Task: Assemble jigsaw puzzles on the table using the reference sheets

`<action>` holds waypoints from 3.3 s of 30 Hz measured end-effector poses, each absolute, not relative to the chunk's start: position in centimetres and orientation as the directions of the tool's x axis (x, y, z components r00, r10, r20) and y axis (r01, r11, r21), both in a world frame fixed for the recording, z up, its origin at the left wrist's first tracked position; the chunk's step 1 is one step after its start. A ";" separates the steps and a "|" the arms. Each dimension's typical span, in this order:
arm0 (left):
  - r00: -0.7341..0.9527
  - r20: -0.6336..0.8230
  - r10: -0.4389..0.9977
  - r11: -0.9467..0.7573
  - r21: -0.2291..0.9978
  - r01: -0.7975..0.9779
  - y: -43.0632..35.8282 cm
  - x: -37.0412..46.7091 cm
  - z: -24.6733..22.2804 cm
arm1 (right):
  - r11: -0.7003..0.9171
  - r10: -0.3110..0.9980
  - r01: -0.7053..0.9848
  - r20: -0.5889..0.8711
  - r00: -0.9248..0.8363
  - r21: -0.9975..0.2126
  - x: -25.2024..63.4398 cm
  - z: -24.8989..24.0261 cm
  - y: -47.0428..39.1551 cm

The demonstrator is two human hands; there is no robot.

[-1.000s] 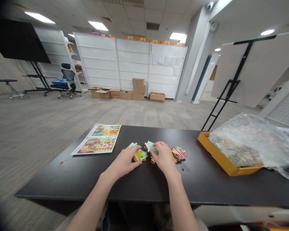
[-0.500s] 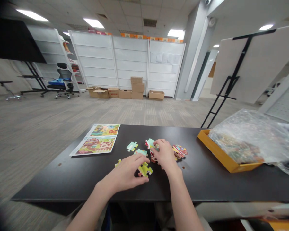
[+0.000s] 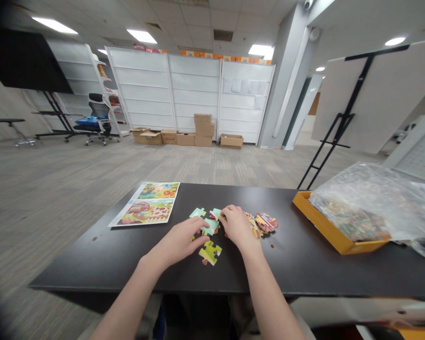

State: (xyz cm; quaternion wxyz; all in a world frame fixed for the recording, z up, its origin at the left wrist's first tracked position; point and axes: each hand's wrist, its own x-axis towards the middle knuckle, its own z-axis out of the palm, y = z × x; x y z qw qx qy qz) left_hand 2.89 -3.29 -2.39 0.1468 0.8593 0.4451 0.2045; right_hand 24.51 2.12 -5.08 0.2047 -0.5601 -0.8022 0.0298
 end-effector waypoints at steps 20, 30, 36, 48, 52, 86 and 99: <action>0.564 0.174 0.807 -0.562 0.520 0.643 -0.9 2.7 -5.0 | 0.466 0.867 0.830 0.343 -0.361 -0.307 25.2 -5.6 0.2; 0.529 0.261 0.807 -0.570 0.579 0.584 -1.5 1.8 -3.6 | 0.613 0.787 0.667 0.402 -0.468 -0.423 25.1 -5.5 0.0; 0.315 0.309 0.897 -0.439 0.549 0.712 -0.7 -3.1 -3.5 | 0.595 0.802 0.665 0.392 -0.451 -0.451 24.4 -4.5 -1.0; 0.388 0.193 0.901 -0.432 0.479 0.765 -1.2 -5.3 -4.6 | 0.618 0.786 0.645 0.334 -0.520 -0.450 23.8 -5.6 -0.6; 0.398 0.198 0.896 -0.444 0.447 0.777 -0.7 -4.0 -4.7 | 0.621 0.783 0.649 0.329 -0.527 -0.440 23.9 -5.8 -0.5; 0.327 0.271 0.905 -0.425 0.575 0.699 -0.4 -1.3 -4.2 | 0.543 0.840 0.714 0.286 -0.461 -0.443 24.2 -5.3 -0.4; 0.347 0.129 0.929 -0.370 0.389 0.844 -1.4 -0.4 -3.8 | 0.457 0.884 0.756 0.149 -0.442 -0.469 25.3 -3.8 -1.2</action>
